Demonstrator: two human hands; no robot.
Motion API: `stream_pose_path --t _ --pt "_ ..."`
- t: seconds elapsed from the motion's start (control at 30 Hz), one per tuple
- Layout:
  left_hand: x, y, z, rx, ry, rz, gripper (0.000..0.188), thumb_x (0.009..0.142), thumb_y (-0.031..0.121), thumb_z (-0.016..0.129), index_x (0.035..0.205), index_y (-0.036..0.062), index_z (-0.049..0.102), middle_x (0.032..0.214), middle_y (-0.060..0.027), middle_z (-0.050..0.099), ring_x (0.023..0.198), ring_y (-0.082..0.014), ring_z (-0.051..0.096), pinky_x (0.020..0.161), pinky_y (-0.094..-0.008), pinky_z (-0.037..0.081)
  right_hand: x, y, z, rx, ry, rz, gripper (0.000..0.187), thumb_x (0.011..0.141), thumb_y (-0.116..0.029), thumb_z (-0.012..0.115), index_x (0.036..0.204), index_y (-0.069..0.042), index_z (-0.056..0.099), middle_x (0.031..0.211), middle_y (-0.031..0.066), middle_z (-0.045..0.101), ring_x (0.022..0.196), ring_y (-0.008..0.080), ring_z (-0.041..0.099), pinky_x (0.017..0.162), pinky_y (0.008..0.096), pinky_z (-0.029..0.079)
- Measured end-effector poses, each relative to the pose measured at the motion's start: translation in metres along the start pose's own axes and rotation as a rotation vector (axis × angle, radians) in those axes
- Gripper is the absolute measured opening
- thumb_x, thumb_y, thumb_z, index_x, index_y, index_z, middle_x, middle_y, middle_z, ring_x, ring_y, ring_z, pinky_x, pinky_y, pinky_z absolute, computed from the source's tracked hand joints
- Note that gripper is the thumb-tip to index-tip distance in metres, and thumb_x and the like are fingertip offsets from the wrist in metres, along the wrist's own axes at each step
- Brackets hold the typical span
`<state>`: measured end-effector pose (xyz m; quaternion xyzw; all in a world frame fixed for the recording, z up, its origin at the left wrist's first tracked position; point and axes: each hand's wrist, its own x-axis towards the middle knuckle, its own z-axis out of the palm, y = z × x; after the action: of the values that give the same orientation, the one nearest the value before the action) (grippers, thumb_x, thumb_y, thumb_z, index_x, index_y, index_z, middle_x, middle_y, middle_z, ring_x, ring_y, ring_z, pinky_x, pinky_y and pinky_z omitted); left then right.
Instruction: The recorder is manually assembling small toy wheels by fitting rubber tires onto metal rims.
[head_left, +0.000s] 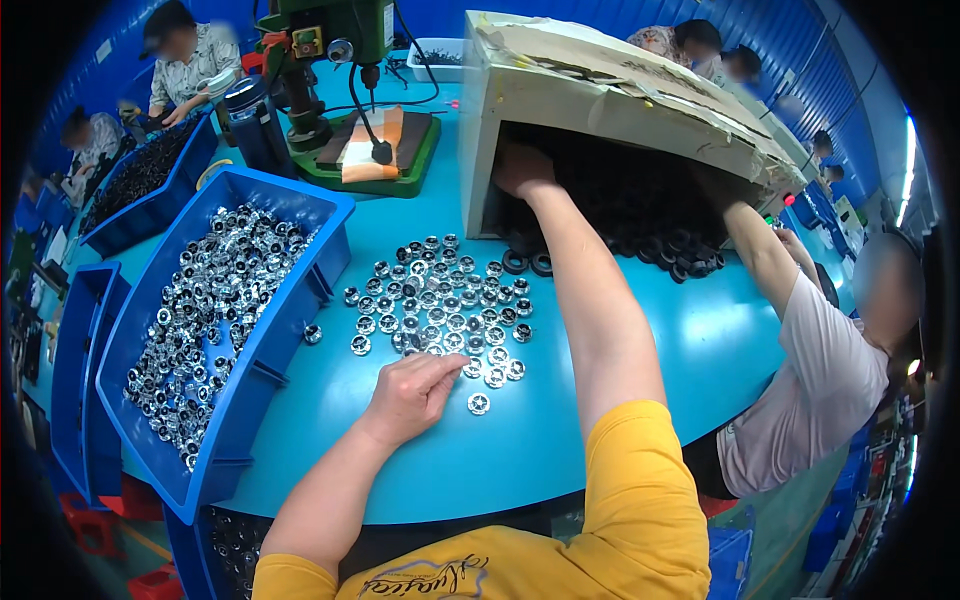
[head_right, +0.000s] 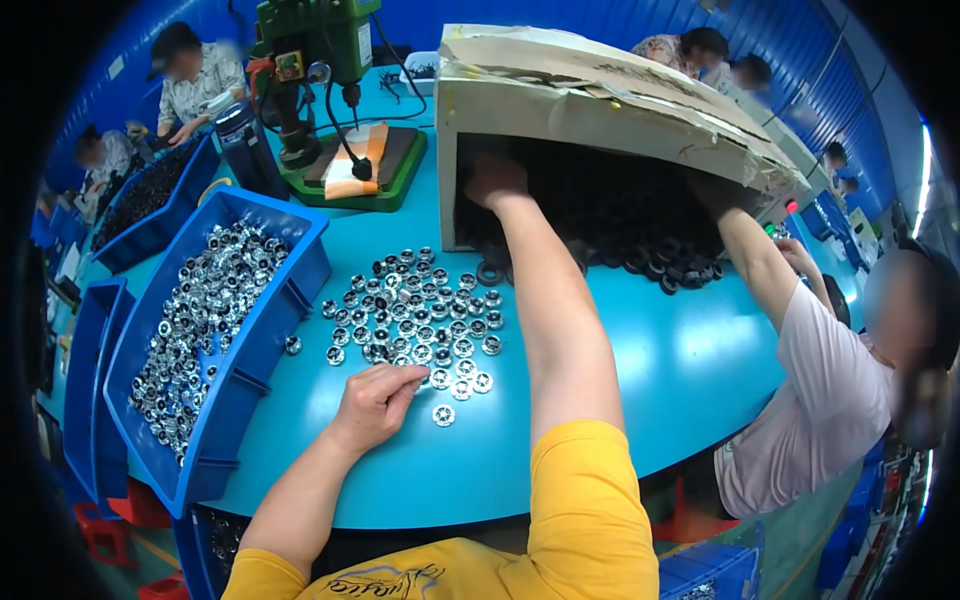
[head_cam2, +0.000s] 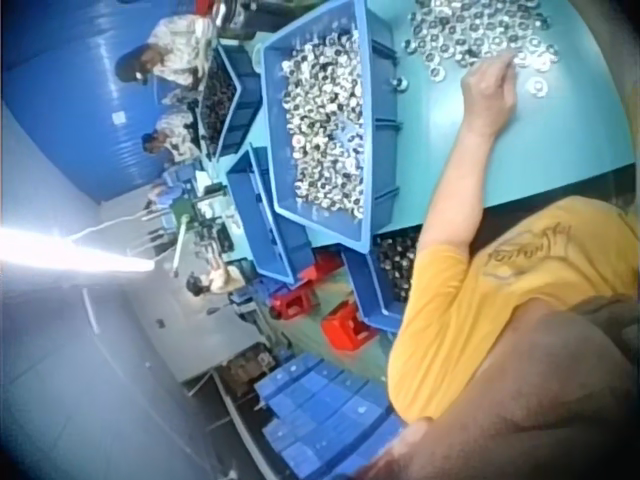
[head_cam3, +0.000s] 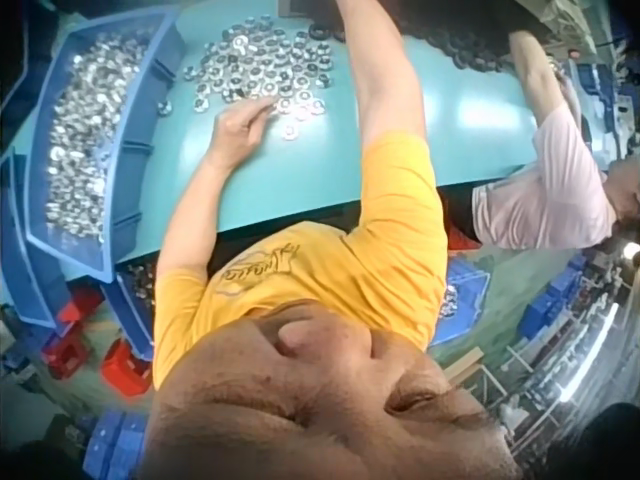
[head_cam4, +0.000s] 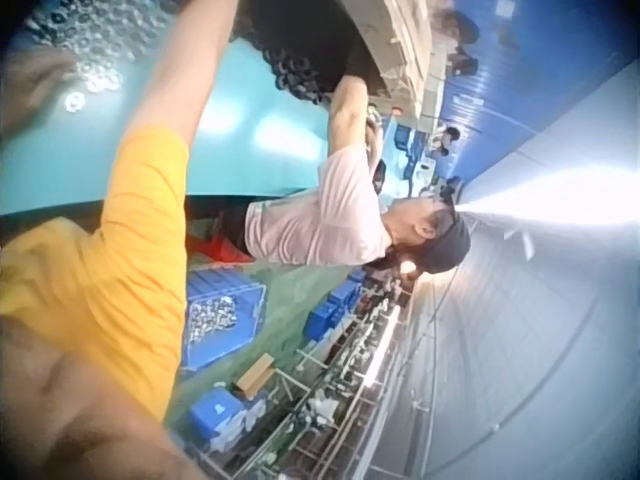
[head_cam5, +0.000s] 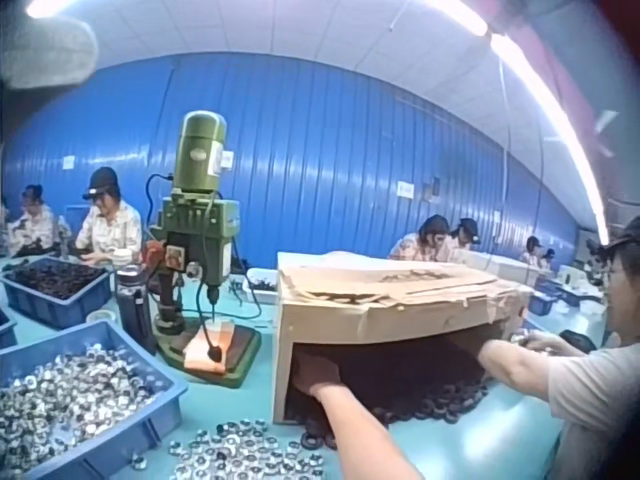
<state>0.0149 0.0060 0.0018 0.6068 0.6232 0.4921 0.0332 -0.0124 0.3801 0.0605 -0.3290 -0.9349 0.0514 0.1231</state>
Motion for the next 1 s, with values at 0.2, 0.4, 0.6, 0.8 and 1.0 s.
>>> stream_pose_path --t 0.2,0.4,0.6,0.8,1.0 --pt "0.0 -0.004 0.0 -0.004 0.004 -0.001 0.019 0.084 -0.005 0.07 0.1 0.0036 0.074 0.082 -0.0123 0.073 0.069 -0.026 0.07 0.061 -0.0347 0.054 0.014 0.01 0.004 0.051 -0.014 0.015 0.04 0.093 -0.032 0.059 0.131 -0.021 0.066 0.135 0.0127 0.063 0.123 0.0352 0.06 0.103 0.0429 0.049" --pt "0.0 -0.004 -0.002 -0.018 0.03 0.005 0.019 0.084 -0.004 0.07 0.102 0.0038 0.074 0.084 -0.0126 0.073 0.071 -0.0275 0.071 0.062 -0.0356 0.055 -0.031 0.006 0.003 0.423 0.467 0.072 0.032 0.088 -0.018 0.068 0.12 -0.014 0.071 0.127 0.0125 0.067 0.109 0.0292 0.068 0.094 0.038 0.054" --pt "-0.002 0.001 -0.004 -0.178 0.162 -0.123 0.022 0.091 0.002 0.068 0.112 0.0045 0.071 0.081 -0.0106 0.07 0.065 -0.02 0.065 0.06 -0.0323 0.051 -0.153 -0.05 -0.022 1.271 0.387 -0.002 0.037 0.087 -0.006 0.074 0.119 -0.001 0.057 0.108 0.0074 0.066 0.097 0.0121 0.062 0.085 0.026 0.05" --pt "-0.004 -0.008 -0.014 -0.635 0.308 -0.3 0.031 0.101 0.016 0.064 0.129 0.0035 0.062 0.083 -0.0028 0.067 0.062 -0.0077 0.054 0.054 -0.0244 0.043 -0.239 -0.105 -0.016 1.279 0.077 -0.115 0.036 0.085 0.0 0.074 0.114 -0.003 0.054 0.103 0.0043 0.066 0.092 0.0083 0.062 0.071 0.0221 0.045" --pt "-0.007 -0.016 -0.021 -0.914 0.191 -0.511 0.037 0.103 0.027 0.062 0.129 0.0013 0.062 0.085 -0.0044 0.067 0.064 -0.0093 0.06 0.051 -0.0245 0.047 -0.268 -0.136 -0.022 0.594 0.295 -0.476 0.021 0.083 0.0 0.075 0.098 -0.004 0.061 0.09 0.0058 0.071 0.075 0.0124 0.067 0.062 0.0269 0.049"
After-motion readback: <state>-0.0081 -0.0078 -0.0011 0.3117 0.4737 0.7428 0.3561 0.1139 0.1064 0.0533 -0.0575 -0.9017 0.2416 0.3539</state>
